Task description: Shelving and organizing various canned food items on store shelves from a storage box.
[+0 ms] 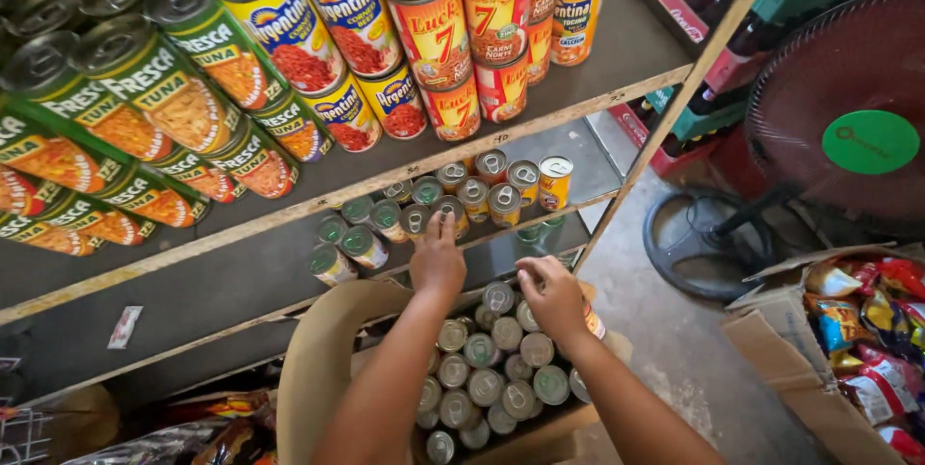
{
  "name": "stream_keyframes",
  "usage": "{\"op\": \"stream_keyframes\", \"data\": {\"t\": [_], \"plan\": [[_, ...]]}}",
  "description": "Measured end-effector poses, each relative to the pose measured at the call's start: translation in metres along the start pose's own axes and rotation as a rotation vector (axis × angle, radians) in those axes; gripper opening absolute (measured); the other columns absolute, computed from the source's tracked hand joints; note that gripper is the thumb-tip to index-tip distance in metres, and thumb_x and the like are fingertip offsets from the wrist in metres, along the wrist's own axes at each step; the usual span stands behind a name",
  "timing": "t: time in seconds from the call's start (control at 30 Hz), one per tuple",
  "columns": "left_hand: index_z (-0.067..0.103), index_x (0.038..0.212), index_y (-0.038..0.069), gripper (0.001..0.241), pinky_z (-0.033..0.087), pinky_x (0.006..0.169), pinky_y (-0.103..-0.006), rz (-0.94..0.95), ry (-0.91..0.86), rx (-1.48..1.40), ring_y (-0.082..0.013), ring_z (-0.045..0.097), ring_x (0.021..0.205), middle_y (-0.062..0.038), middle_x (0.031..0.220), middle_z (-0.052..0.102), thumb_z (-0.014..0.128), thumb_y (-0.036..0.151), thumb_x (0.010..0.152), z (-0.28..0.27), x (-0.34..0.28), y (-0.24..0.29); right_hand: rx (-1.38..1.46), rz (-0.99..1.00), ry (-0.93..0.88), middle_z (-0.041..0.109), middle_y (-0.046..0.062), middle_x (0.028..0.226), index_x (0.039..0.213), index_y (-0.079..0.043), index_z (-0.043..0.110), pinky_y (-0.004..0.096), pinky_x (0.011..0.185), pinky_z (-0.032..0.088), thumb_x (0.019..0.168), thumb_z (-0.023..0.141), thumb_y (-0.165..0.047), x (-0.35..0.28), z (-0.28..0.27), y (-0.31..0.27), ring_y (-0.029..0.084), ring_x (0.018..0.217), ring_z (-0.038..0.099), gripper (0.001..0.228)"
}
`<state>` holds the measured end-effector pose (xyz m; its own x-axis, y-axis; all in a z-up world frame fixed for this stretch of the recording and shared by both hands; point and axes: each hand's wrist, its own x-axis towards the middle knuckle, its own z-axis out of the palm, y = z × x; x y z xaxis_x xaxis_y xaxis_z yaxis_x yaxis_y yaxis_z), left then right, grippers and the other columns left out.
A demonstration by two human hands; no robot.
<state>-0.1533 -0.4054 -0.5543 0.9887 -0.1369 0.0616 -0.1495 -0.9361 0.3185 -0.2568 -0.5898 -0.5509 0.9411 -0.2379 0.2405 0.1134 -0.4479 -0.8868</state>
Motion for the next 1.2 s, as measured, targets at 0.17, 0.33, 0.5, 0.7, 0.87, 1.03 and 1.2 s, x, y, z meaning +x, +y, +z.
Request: {"op": "stream_keyframes", "data": {"t": [0.17,0.33,0.5,0.7,0.87,1.03,1.2], "plan": [[0.055,0.135,0.016,0.047,0.055,0.083,-0.0473,0.034,0.112,0.027,-0.0350,0.061,0.113,-0.006,0.141,0.050,0.069,0.015,0.090,0.020,0.010,-0.011,-0.008,0.021,-0.057,0.070,0.010,0.093,0.103,-0.006,0.075,0.034,0.072,0.057,0.088,0.070,-0.014,0.004,0.017,0.018,0.022,0.079,0.071,0.017],[0.064,0.112,0.012,0.026,0.056,0.073,-0.0481,0.066,0.308,-0.050,-0.0364,0.067,0.096,-0.009,0.116,0.058,0.070,0.012,0.087,0.022,0.005,-0.014,-0.011,0.074,-0.136,0.069,0.009,0.095,0.104,-0.007,0.073,0.034,0.073,0.059,0.087,0.071,-0.016,0.010,0.035,0.013,0.021,0.081,0.073,0.019],[0.063,0.100,0.012,0.017,0.055,0.070,-0.0475,0.157,0.392,-0.139,-0.0358,0.068,0.088,-0.010,0.106,0.061,0.067,0.003,0.086,0.027,-0.011,-0.029,-0.081,0.085,-0.179,0.067,0.009,0.107,0.122,-0.014,0.067,0.038,0.076,0.058,0.082,0.077,-0.017,0.016,0.051,0.006,0.024,0.090,0.074,0.040],[0.061,0.099,0.013,0.018,0.056,0.073,-0.0455,0.375,0.437,-0.222,-0.0352,0.068,0.092,-0.009,0.107,0.064,0.064,0.002,0.086,-0.019,-0.050,-0.017,-0.097,-0.093,-0.104,0.059,0.016,0.123,0.144,-0.013,0.051,0.045,0.082,0.053,0.068,0.085,-0.013,0.023,0.053,-0.027,0.039,0.104,0.064,0.083],[0.060,0.100,0.011,0.015,0.057,0.077,-0.0437,0.493,0.270,-0.325,-0.0338,0.069,0.094,-0.009,0.111,0.063,0.067,0.008,0.087,-0.033,-0.061,-0.015,0.128,-0.046,-0.131,0.067,0.012,0.125,0.140,-0.014,0.057,0.041,0.091,0.056,0.073,0.084,-0.012,0.016,0.073,0.001,0.032,0.112,0.068,0.072],[0.060,0.111,0.010,0.024,0.057,0.079,-0.0454,0.410,0.265,-0.285,-0.0364,0.068,0.101,-0.012,0.120,0.063,0.071,0.021,0.092,-0.035,-0.036,-0.029,0.301,0.151,-0.143,0.073,0.010,0.124,0.137,-0.010,0.060,0.036,0.092,0.058,0.077,0.085,-0.013,0.009,0.072,0.001,0.021,0.113,0.071,0.065],[0.057,0.130,0.015,0.052,0.056,0.079,-0.0484,0.071,0.330,0.018,-0.0363,0.063,0.109,-0.013,0.135,0.054,0.076,0.024,0.082,-0.005,-0.006,-0.063,0.198,0.187,-0.112,0.074,0.009,0.120,0.135,-0.008,0.061,0.034,0.089,0.058,0.073,0.086,-0.011,0.004,0.069,-0.003,0.016,0.110,0.071,0.067]]}}
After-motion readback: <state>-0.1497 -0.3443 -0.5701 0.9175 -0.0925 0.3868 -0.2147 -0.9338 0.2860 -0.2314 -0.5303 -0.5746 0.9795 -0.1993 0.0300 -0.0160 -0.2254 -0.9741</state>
